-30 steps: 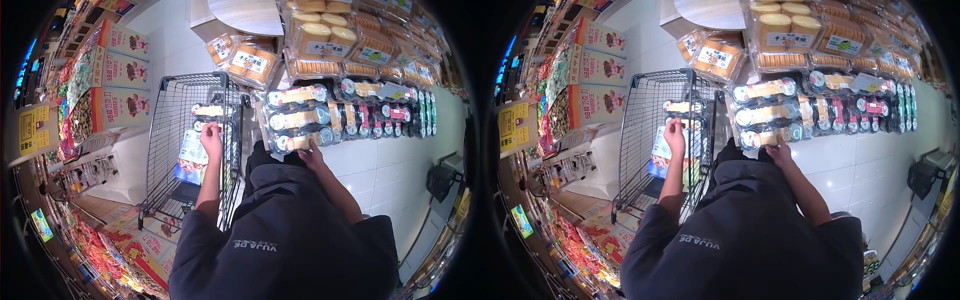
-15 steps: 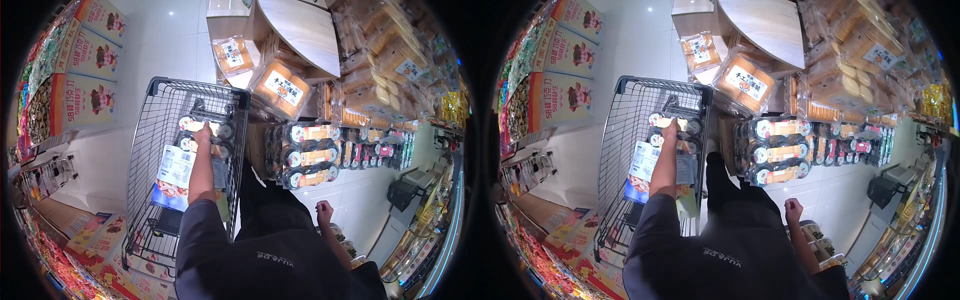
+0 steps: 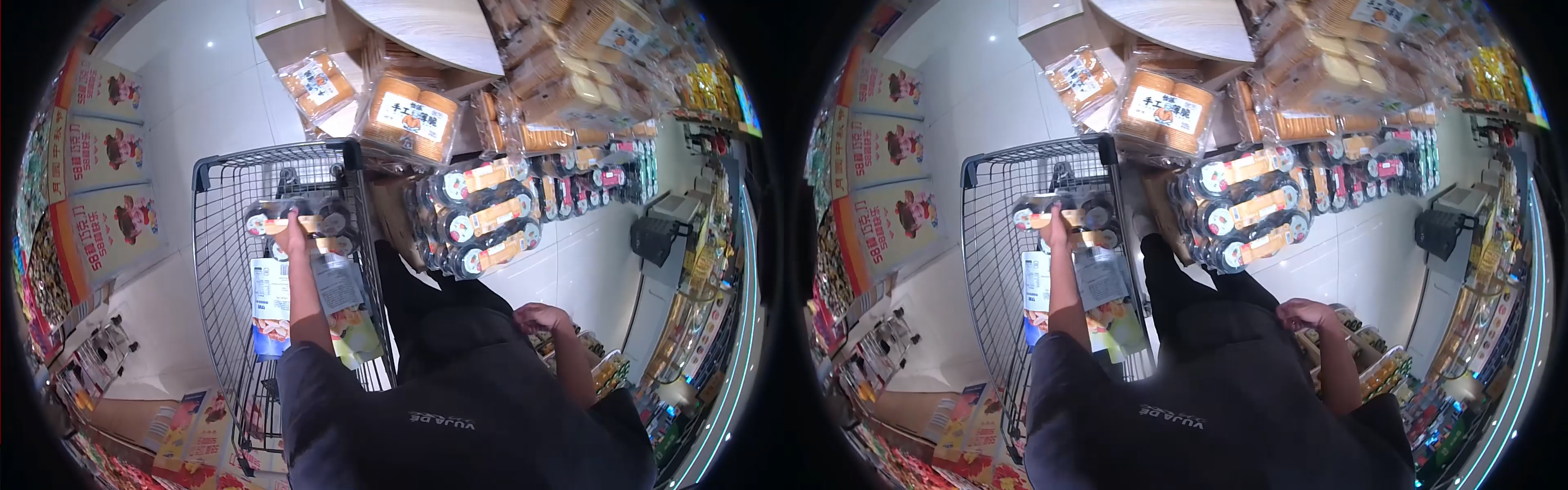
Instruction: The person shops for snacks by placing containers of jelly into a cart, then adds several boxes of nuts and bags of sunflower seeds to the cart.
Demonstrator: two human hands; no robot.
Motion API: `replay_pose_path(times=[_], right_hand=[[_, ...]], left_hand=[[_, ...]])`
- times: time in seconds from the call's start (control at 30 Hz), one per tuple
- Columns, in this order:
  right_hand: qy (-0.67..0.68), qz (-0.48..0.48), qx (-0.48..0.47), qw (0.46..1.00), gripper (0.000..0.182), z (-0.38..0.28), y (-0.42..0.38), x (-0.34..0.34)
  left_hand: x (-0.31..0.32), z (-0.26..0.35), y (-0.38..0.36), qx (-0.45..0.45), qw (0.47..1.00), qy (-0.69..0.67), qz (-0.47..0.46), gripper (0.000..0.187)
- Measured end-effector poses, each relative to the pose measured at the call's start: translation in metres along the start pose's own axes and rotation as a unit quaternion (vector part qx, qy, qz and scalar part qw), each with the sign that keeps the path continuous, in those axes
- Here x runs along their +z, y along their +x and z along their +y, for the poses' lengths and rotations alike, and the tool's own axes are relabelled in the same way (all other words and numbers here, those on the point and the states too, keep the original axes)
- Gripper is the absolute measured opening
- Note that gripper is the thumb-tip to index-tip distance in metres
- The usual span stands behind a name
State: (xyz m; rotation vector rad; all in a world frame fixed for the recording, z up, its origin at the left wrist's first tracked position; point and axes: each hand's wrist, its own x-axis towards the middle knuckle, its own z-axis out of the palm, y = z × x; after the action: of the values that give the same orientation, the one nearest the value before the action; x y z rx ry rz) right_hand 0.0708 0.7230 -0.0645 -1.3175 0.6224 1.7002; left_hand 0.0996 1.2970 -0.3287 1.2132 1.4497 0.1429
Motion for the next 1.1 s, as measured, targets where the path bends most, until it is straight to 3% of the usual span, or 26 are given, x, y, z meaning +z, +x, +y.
replay_pose_path(times=[0.07,0.13,0.27,0.37,0.53,0.57,0.63,0.73,0.8,0.83,0.9,1.0,1.1], right_hand=[[-0.019,0.040,-0.035,0.998,0.020,-0.007,0.001,0.009],[0.025,0.021,-0.091,0.995,0.021,0.006,0.018,-0.009],[0.013,0.119,-0.270,0.955,0.019,-0.014,0.032,-0.013],[0.006,0.119,-0.379,0.918,0.018,-0.038,0.034,-0.018],[-0.007,0.111,-0.462,0.880,0.016,-0.085,-0.004,0.012],[-0.031,0.068,-0.462,0.884,0.012,-0.086,-0.007,0.006],[-0.028,0.078,-0.486,0.870,0.013,-0.087,-0.019,0.018],[-0.091,0.060,-0.512,0.852,0.051,-0.072,-0.015,0.000],[-0.133,0.167,-0.477,0.853,0.066,-0.065,-0.032,-0.001],[-0.133,0.166,-0.480,0.851,0.066,-0.059,-0.030,-0.011],[-0.204,0.238,-0.515,0.798,0.072,-0.053,-0.012,-0.037],[-0.232,0.298,-0.447,0.811,0.079,-0.069,0.009,-0.061],[-0.203,0.289,-0.462,0.813,0.081,-0.080,0.039,-0.076]], left_hand=[[-0.028,0.025,-0.037,0.069,0.996,-0.044,0.020,0.060],[-0.065,0.036,-0.051,0.108,0.993,-0.032,0.025,0.053],[-0.122,0.101,-0.147,0.181,0.981,-0.046,-0.053,0.045],[-0.129,0.129,-0.217,0.233,0.967,-0.020,-0.104,0.038],[-0.064,0.132,-0.324,0.257,0.928,0.013,-0.271,0.038],[-0.040,0.121,-0.342,0.254,0.924,0.017,-0.286,0.036],[0.009,0.111,-0.388,0.211,0.925,0.114,-0.295,0.032],[0.080,0.071,-0.415,0.203,0.885,0.258,-0.331,0.043],[0.120,0.061,-0.435,0.197,0.865,0.280,-0.367,0.048],[0.138,0.052,-0.437,0.205,0.860,0.306,-0.353,0.051],[0.172,0.041,-0.432,0.216,0.854,0.332,-0.336,0.055],[0.206,0.028,-0.421,0.189,0.830,0.406,-0.332,0.061],[0.219,0.029,-0.422,0.227,0.835,0.384,-0.322,0.067]])
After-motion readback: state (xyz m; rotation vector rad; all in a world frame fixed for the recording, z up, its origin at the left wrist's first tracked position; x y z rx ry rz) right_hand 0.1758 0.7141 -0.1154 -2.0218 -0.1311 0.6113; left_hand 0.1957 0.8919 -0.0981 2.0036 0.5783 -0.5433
